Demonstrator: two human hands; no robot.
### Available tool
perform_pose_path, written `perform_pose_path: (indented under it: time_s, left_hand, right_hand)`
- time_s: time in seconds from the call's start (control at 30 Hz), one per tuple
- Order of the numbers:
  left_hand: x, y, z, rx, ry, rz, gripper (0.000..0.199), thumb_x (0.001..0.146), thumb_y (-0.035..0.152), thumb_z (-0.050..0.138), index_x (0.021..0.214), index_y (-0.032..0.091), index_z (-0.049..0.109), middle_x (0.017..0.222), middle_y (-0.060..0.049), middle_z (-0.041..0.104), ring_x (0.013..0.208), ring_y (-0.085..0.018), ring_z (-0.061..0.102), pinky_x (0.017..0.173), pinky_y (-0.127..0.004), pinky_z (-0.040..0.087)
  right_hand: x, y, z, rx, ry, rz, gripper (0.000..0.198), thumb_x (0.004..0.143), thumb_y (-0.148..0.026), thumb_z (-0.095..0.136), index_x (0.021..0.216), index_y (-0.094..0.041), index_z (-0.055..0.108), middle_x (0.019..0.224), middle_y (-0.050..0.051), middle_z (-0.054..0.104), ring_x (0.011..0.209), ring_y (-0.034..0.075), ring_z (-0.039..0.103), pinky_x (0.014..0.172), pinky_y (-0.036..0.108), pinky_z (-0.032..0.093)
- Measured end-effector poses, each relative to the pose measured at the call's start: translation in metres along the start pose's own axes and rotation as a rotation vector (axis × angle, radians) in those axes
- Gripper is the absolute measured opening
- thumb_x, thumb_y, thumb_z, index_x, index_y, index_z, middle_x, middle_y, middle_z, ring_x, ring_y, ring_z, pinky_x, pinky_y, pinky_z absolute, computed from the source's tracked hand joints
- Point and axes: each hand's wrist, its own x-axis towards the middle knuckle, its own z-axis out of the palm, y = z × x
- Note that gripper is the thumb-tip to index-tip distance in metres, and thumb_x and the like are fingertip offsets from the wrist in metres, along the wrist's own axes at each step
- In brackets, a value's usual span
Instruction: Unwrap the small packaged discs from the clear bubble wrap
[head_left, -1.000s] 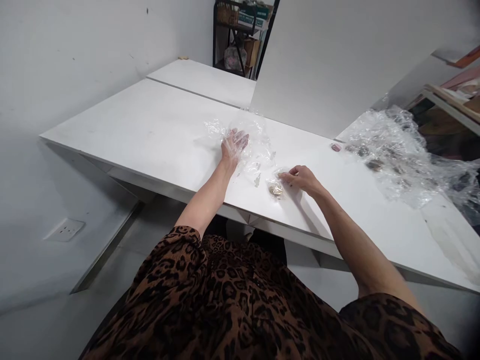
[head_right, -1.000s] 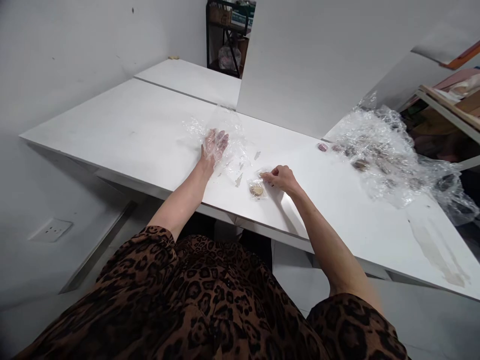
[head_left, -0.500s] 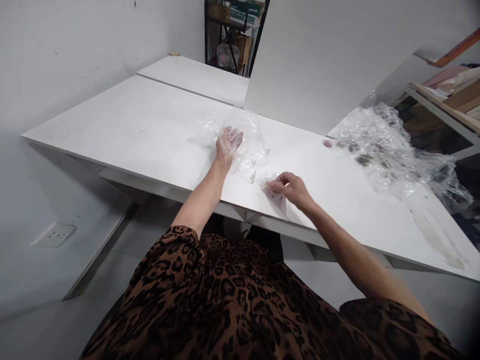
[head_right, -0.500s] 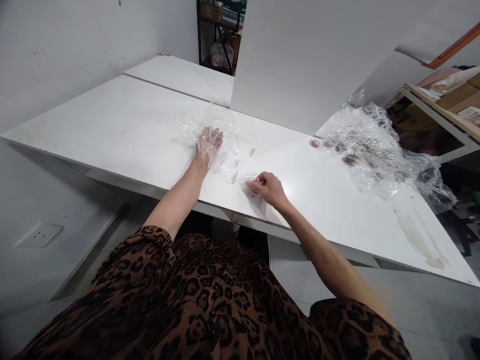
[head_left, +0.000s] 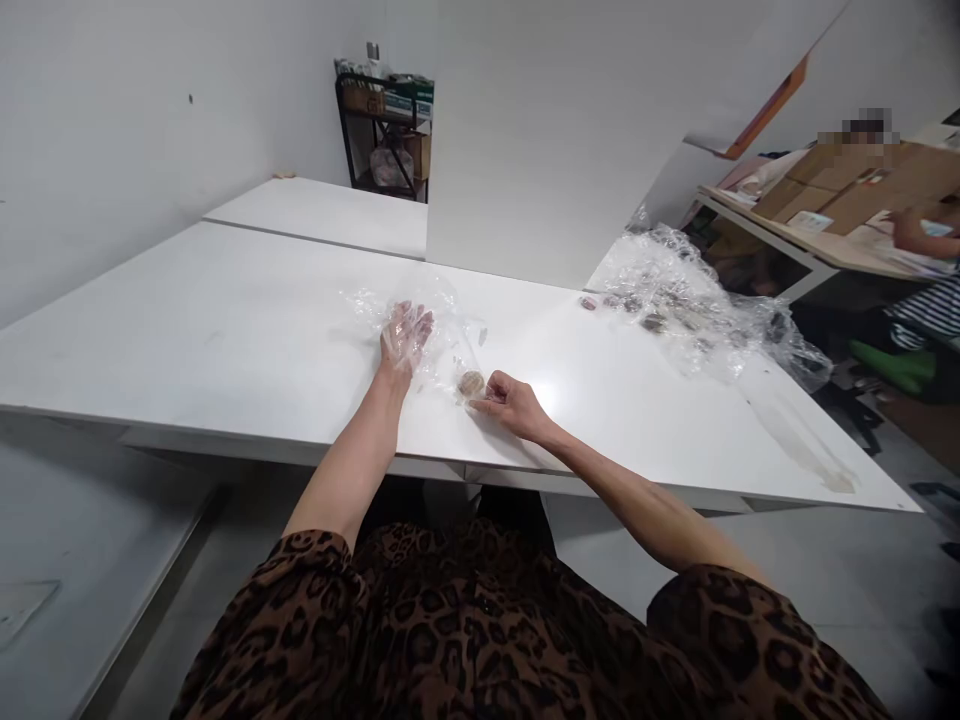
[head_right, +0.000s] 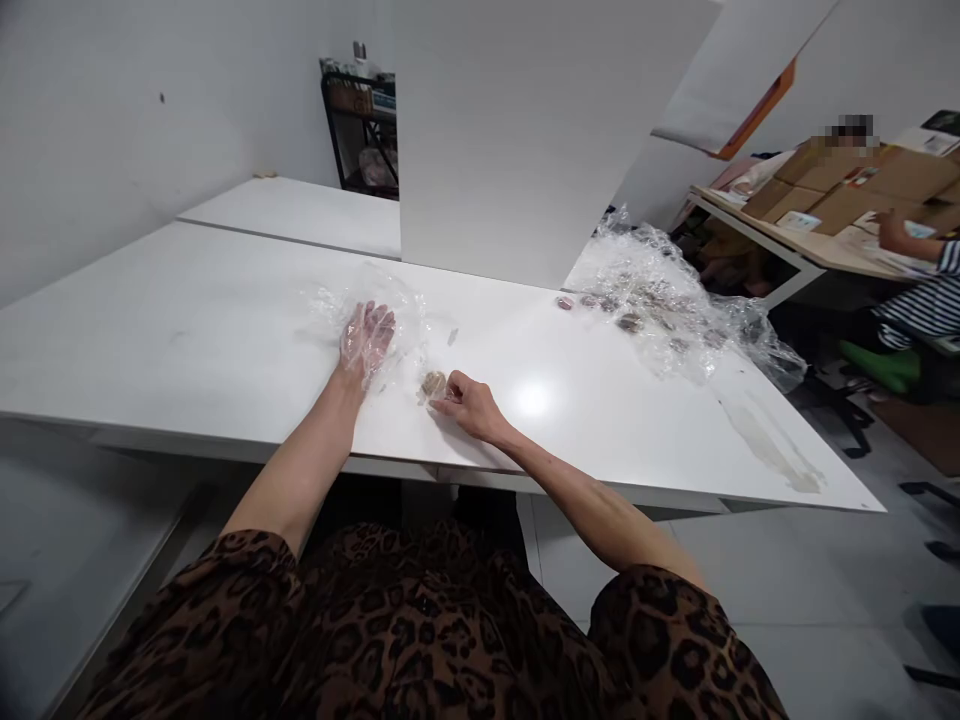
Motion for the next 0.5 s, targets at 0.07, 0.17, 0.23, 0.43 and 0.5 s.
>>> perform_pose_path:
  time_s: [0.07, 0.17, 0.23, 0.43, 0.5]
  left_hand:
    - [-0.002, 0.001, 0.003, -0.008, 0.016, -0.013, 0.016, 0.102, 0.031, 0.057, 0.095, 0.018, 0.064, 0.088, -0.003, 0.074, 0.077, -0.011, 0.072, 0.079, -0.021, 0.057]
    - [-0.004, 0.001, 0.012, -0.014, 0.037, -0.055, 0.022, 0.104, 0.030, 0.053, 0.087, 0.018, 0.061, 0.077, -0.001, 0.070, 0.064, -0.009, 0.067, 0.068, -0.019, 0.054]
    - [-0.006, 0.000, 0.018, -0.011, 0.025, -0.103, 0.024, 0.105, 0.029, 0.050, 0.085, 0.018, 0.060, 0.073, 0.000, 0.068, 0.060, -0.008, 0.066, 0.064, -0.019, 0.053]
    - [-0.014, -0.003, 0.024, 0.004, -0.051, -0.161, 0.018, 0.101, 0.028, 0.059, 0.086, 0.018, 0.061, 0.074, 0.001, 0.067, 0.058, -0.008, 0.064, 0.063, -0.019, 0.055]
    - [-0.017, -0.004, 0.025, 0.048, -0.020, -0.182, 0.017, 0.102, 0.029, 0.059, 0.088, 0.019, 0.063, 0.077, 0.000, 0.069, 0.061, -0.008, 0.066, 0.063, -0.020, 0.056]
  right_hand:
    - [0.000, 0.011, -0.013, 0.050, 0.077, -0.002, 0.046, 0.078, -0.053, 0.071, 0.071, -0.024, 0.037, 0.067, -0.004, 0.041, 0.064, 0.012, 0.037, 0.061, 0.027, 0.032]
    - [0.003, 0.036, -0.049, 0.094, 0.220, 0.013, 0.049, 0.076, -0.059, 0.071, 0.069, -0.024, 0.037, 0.064, -0.004, 0.043, 0.062, 0.013, 0.039, 0.060, 0.028, 0.032]
    - [0.012, 0.056, -0.084, 0.082, 0.344, 0.031, 0.049, 0.074, -0.058, 0.072, 0.068, -0.024, 0.038, 0.062, -0.004, 0.043, 0.061, 0.013, 0.039, 0.059, 0.028, 0.032]
    - [0.108, 0.092, -0.228, -0.461, 0.698, 0.298, 0.026, 0.081, -0.031, 0.073, 0.074, -0.021, 0.050, 0.073, 0.001, 0.058, 0.073, 0.015, 0.051, 0.074, 0.032, 0.040]
    - [0.150, 0.091, -0.274, -0.524, 0.741, 0.369, 0.017, 0.088, -0.029, 0.069, 0.086, -0.019, 0.056, 0.091, 0.009, 0.065, 0.091, 0.019, 0.059, 0.087, 0.037, 0.043]
